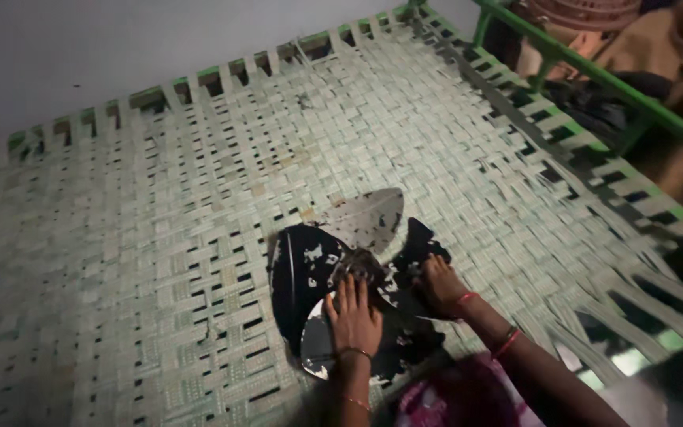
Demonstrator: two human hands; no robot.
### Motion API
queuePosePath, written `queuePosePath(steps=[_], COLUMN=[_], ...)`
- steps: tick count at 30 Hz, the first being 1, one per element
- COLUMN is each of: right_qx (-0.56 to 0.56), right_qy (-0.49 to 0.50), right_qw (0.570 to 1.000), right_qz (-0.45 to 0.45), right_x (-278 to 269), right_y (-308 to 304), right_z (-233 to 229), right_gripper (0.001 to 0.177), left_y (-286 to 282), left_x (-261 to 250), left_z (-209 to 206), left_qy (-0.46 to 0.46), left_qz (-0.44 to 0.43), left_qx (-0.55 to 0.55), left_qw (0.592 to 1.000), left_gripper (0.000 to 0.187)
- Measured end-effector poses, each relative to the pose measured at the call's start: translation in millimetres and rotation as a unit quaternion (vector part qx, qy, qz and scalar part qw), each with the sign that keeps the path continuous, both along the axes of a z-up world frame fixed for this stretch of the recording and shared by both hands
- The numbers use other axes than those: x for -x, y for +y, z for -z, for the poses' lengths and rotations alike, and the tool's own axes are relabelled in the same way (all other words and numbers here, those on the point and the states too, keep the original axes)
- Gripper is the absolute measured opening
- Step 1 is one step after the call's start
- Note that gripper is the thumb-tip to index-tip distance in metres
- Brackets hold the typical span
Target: The person scrubs a three-blade ceiling fan with a small brush and a cloth on a woven cot. They repeatedly rub the blades and central hub, flipping the fan over to clean both sides.
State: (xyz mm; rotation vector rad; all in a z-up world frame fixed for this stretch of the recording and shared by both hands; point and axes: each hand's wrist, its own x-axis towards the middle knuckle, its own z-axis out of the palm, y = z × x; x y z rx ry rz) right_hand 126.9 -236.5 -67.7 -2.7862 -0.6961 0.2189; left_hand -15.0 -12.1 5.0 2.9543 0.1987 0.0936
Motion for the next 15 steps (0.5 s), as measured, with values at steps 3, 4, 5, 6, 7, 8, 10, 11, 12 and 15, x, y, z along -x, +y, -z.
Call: queuePosePath(steps=[3,4,5,6,7,8,10,11,12,15], right_qx=[0.004,0.003,0.002,0.001,-0.001,-0.012,-0.036,-0.035,-0.036,-0.045], right_qy=[-0.06,-0.044,-0.044,-0.046,-0.048,-0.051,-0.056,-0.06,-0.063,-0.069], right_qw=[0.998,0.999,0.999,0.999,0.999,0.998,0.997,0.997,0.997,0.996], right_qz=[-0.015,-0.009,-0.013,-0.017,-0.02,-0.023,-0.029,-0.03,-0.029,-0.027], right_x=[-36.1,-48.1,-56.6,-65.5,-73.4,-81.5,-94.8,-100.6,-104.4,-98.9], right_y=[11.2,11.9,13.2,13.7,14.6,16.4,21.1,24.1,27.2,30.4], right_z=[28.7,33.6,37.6,39.5,40.1,39.3,36.1,33.9,32.3,28.4], right_gripper=[0.075,0.079,0.082,0.085,0.088,0.088,0.088,0.09,0.091,0.093], left_y=[-0.6,-0.6,-0.3,0.1,0.2,0.5,1.1,0.8,1.8,1.6], left_x=[-1.1,-1.1,-0.2,-1.1,-1.6,-1.5,-2.1,-1.5,-1.8,-2.0], left_z=[1.5,1.3,0.7,-0.3,-1.4,-2.8,-5.9,-7.3,-8.8,-11.8], left_qy=[-0.002,0.01,0.021,0.031,0.031,0.031,0.04,0.049,0.059,0.047], left_qz=[-0.008,-0.007,-0.006,-0.004,-0.003,-0.002,-0.003,-0.005,-0.005,-0.001], left_qx=[0.015,0.017,0.02,0.023,0.028,0.032,0.041,0.045,0.049,0.044], left_qw=[1.0,1.0,1.0,0.999,0.999,0.999,0.998,0.998,0.997,0.998], left_gripper=[0.07,0.071,0.073,0.075,0.077,0.078,0.08,0.08,0.08,0.082])
